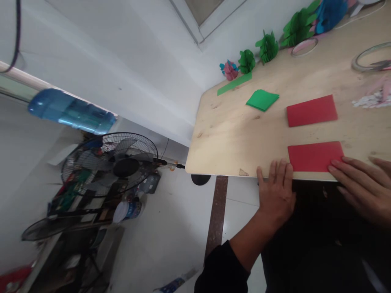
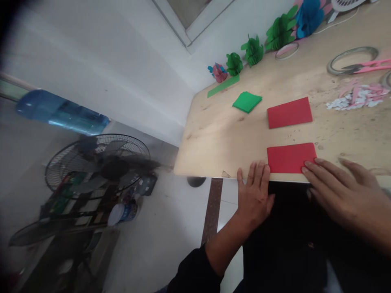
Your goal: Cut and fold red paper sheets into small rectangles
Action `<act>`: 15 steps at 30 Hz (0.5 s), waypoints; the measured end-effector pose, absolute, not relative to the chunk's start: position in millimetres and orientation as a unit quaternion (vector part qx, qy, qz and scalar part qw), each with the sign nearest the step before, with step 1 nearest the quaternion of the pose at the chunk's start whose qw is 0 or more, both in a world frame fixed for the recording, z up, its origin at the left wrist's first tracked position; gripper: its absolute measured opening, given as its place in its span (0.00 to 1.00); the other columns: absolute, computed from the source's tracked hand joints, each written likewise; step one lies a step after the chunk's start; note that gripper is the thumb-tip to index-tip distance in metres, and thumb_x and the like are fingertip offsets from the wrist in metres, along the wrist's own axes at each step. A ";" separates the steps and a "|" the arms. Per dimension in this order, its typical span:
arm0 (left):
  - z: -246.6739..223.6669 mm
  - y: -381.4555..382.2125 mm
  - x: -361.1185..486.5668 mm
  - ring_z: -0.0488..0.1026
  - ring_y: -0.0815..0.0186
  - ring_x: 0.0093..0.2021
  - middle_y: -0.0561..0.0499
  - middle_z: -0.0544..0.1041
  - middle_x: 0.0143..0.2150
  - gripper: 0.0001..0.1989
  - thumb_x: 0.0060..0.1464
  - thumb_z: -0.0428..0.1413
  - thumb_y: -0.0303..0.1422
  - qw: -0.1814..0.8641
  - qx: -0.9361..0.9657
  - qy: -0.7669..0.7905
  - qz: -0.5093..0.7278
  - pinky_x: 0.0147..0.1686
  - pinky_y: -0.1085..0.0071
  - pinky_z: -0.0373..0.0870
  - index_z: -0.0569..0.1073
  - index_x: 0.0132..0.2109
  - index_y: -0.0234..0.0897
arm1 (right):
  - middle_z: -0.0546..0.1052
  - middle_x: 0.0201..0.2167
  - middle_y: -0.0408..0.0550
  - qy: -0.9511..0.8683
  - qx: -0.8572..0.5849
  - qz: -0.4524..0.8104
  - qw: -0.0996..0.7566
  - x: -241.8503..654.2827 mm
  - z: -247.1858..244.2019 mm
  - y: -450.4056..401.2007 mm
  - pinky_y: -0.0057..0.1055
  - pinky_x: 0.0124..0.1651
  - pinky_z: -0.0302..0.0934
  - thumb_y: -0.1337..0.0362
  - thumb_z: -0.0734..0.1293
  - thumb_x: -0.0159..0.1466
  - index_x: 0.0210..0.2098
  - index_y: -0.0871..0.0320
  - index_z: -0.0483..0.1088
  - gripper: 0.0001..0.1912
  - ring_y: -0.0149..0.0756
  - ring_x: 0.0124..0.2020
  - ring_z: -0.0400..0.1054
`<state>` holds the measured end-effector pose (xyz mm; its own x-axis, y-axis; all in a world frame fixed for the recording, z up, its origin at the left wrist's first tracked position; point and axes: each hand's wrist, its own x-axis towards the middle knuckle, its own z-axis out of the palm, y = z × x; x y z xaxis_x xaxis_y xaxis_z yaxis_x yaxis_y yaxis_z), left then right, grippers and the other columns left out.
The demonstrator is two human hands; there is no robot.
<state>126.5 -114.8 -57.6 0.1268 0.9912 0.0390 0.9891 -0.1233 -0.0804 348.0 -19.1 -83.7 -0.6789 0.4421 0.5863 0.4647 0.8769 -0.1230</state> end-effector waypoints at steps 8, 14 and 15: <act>-48.8 -119.6 122.5 0.43 0.54 0.73 0.43 0.52 0.73 0.40 0.61 0.48 0.45 -0.060 -0.730 -0.676 -0.077 0.66 0.38 0.49 0.42 0.71 0.32 | 0.69 0.58 0.54 -0.909 -0.258 -0.037 0.325 344.8 -89.7 -24.7 0.54 0.54 0.59 0.60 0.57 0.68 0.69 0.49 0.45 0.32 0.53 0.54 0.67; -39.4 -102.6 129.8 0.52 0.56 0.70 0.48 0.60 0.70 0.35 0.62 0.46 0.46 -0.122 -0.696 -0.691 -0.153 0.68 0.44 0.49 0.46 0.71 0.39 | 0.70 0.57 0.60 -0.890 -0.292 -0.062 0.344 331.7 -78.7 -30.6 0.53 0.49 0.60 0.60 0.58 0.67 0.69 0.54 0.47 0.33 0.57 0.52 0.69; -39.0 -99.3 131.3 0.53 0.56 0.69 0.47 0.60 0.69 0.34 0.62 0.46 0.45 -0.128 -0.694 -0.691 -0.160 0.68 0.44 0.49 0.47 0.71 0.39 | 0.71 0.56 0.59 -0.888 -0.297 -0.061 0.346 329.5 -77.4 -31.6 0.52 0.50 0.60 0.61 0.59 0.67 0.69 0.53 0.47 0.33 0.56 0.51 0.69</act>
<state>131.3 -99.3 -39.0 -0.0051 0.9990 0.0455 0.9171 -0.0134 0.3984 329.5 -31.6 -77.4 -0.5838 0.4851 0.6510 0.5701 0.8158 -0.0966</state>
